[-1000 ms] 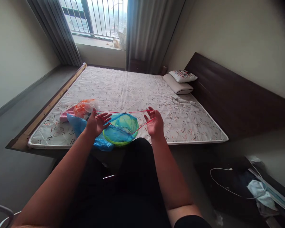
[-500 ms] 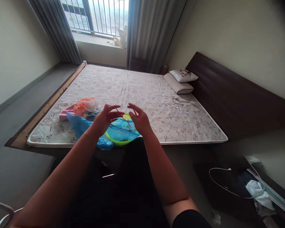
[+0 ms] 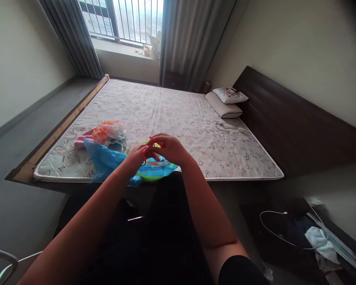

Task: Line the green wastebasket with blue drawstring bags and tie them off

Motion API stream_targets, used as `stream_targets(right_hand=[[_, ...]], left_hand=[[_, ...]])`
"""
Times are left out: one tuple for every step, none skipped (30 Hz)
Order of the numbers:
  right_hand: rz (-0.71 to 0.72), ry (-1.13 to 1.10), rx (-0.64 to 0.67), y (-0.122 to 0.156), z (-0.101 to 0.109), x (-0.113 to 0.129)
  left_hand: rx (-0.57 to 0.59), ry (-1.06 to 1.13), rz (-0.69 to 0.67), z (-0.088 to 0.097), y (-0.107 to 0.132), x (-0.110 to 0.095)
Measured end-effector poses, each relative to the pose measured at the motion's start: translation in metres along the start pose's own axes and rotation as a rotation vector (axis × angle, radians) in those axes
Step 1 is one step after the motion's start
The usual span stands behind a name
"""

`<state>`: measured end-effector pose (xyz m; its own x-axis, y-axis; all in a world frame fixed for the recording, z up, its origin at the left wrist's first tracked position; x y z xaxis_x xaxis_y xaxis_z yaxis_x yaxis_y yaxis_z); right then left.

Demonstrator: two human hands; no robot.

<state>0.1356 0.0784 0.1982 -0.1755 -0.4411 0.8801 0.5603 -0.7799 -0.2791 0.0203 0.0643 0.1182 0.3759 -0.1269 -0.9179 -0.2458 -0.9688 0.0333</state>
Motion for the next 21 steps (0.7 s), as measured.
stream_targets(right_hand=[[-0.005,-0.003,-0.017,0.000,0.001,-0.002],[-0.026,-0.007,-0.038,0.000,0.003,-0.005],[-0.054,-0.012,-0.070,0.000,0.006,-0.009],[-0.084,-0.031,-0.118,0.000,0.010,-0.014],[-0.111,-0.075,-0.177,0.000,0.016,-0.019],[-0.133,-0.151,-0.238,0.001,0.023,-0.023],[-0.152,-0.257,-0.295,0.001,0.028,-0.028],[-0.169,-0.380,-0.342,0.001,0.033,-0.033],[-0.188,-0.500,-0.376,0.000,0.035,-0.037],[-0.208,-0.599,-0.397,-0.001,0.036,-0.039],[-0.226,-0.667,-0.407,-0.002,0.036,-0.041],[-0.240,-0.704,-0.413,-0.002,0.036,-0.041],[-0.250,-0.715,-0.419,-0.003,0.035,-0.041],[-0.254,-0.708,-0.425,-0.003,0.035,-0.040],[-0.254,-0.690,-0.437,-0.002,0.034,-0.039],[-0.251,-0.668,-0.452,-0.001,0.034,-0.039],[-0.248,-0.647,-0.465,0.000,0.033,-0.039],[-0.249,-0.634,-0.474,0.001,0.032,-0.040],[-0.254,-0.629,-0.475,0.002,0.030,-0.041],[-0.260,-0.631,-0.472,0.003,0.028,-0.043],[-0.267,-0.636,-0.462,0.003,0.025,-0.045]], left_hand=[[0.007,0.006,-0.034,-0.002,0.002,-0.003],[0.012,0.022,-0.078,-0.005,0.005,-0.007],[0.017,0.043,-0.123,-0.006,0.008,-0.011],[0.023,0.056,-0.161,-0.008,0.012,-0.014],[0.027,0.051,-0.189,-0.008,0.014,-0.015],[0.028,0.023,-0.209,-0.009,0.017,-0.015],[0.025,-0.024,-0.218,-0.008,0.018,-0.014],[0.017,-0.085,-0.213,-0.007,0.018,-0.011],[0.006,-0.145,-0.193,-0.006,0.017,-0.006],[-0.006,-0.192,-0.162,-0.003,0.015,0.001],[-0.016,-0.218,-0.124,-0.001,0.012,0.008],[-0.024,-0.230,-0.089,0.002,0.009,0.016],[-0.027,-0.239,-0.065,0.004,0.006,0.022],[-0.026,-0.257,-0.054,0.006,0.004,0.025],[-0.023,-0.287,-0.055,0.007,0.003,0.026],[-0.021,-0.329,-0.065,0.007,0.003,0.025],[-0.023,-0.376,-0.080,0.006,0.004,0.022],[-0.032,-0.421,-0.098,0.005,0.007,0.018],[-0.050,-0.453,-0.118,0.004,0.010,0.012],[-0.075,-0.467,-0.143,0.002,0.013,0.005],[-0.100,-0.459,-0.169,0.000,0.017,-0.002]])
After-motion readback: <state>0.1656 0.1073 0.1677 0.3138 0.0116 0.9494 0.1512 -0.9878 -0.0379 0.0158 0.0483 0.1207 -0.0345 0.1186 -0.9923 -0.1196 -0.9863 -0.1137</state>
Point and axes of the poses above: each hand's wrist, its own y-axis away from the middle knuckle, its own z-axis out of the back of the hand, x = y × z, the point moved 9 cm from there along -y, towards the middle knuckle, and after that the axes turned 5 degrees about x, right-handed, at the moved point
